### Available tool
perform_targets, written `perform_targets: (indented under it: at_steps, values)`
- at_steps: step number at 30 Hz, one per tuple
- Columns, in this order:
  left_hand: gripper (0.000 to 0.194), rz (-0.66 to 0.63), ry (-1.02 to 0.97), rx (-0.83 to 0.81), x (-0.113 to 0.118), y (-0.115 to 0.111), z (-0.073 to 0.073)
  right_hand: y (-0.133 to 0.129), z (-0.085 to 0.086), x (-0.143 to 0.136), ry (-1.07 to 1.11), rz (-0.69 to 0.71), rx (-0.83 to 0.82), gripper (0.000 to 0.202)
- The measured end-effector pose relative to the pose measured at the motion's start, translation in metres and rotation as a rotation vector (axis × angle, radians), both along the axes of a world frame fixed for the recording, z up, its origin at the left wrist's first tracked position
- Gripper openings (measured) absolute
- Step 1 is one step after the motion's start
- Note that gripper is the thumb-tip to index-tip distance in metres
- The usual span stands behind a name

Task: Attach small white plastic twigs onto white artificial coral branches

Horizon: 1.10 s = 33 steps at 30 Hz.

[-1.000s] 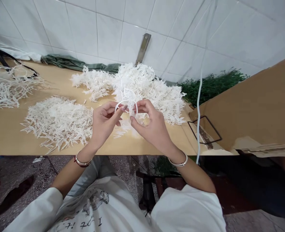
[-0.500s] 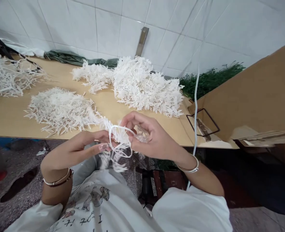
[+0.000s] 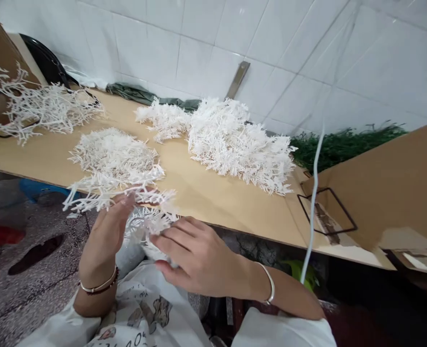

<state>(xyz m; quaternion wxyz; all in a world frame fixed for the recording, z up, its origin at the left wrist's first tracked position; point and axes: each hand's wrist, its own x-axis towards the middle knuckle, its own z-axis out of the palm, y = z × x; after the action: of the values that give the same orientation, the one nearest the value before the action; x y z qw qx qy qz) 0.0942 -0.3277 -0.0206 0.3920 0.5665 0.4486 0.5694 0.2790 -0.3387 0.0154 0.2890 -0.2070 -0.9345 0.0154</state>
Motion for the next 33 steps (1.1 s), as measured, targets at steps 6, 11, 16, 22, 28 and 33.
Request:
perform_targets:
  at_steps: [6, 11, 16, 22, 28, 33]
  values:
    - [0.033, -0.249, -0.001, -0.023, -0.013, 0.010, -0.016, 0.047, 0.019, 0.006, 0.413, -0.050, -0.283, 0.009]
    - [0.038, -0.306, 0.021, -0.064, -0.023, 0.017, -0.041, 0.083, 0.025, -0.017, 0.108, 0.074, -0.640, 0.013]
    - [0.034, -0.293, 0.224, 0.052, -0.037, 0.022, -0.038, 0.095, 0.007, -0.034, 0.136, 0.090, -0.664, 0.009]
    - [0.090, -0.409, 0.152, 0.167, -0.068, 0.038, -0.038, 0.112, -0.007, -0.023, 0.125, 0.183, -0.736, 0.006]
    - [0.040, -0.363, 0.085, 0.000, -0.066, 0.054, -0.040, 0.136, -0.009, -0.026, -0.031, 0.277, -0.761, 0.007]
    - [0.033, -0.469, 0.171, -0.034, -0.062, 0.060, -0.047, 0.156, -0.017, -0.029, -0.028, 0.257, -0.698, 0.007]
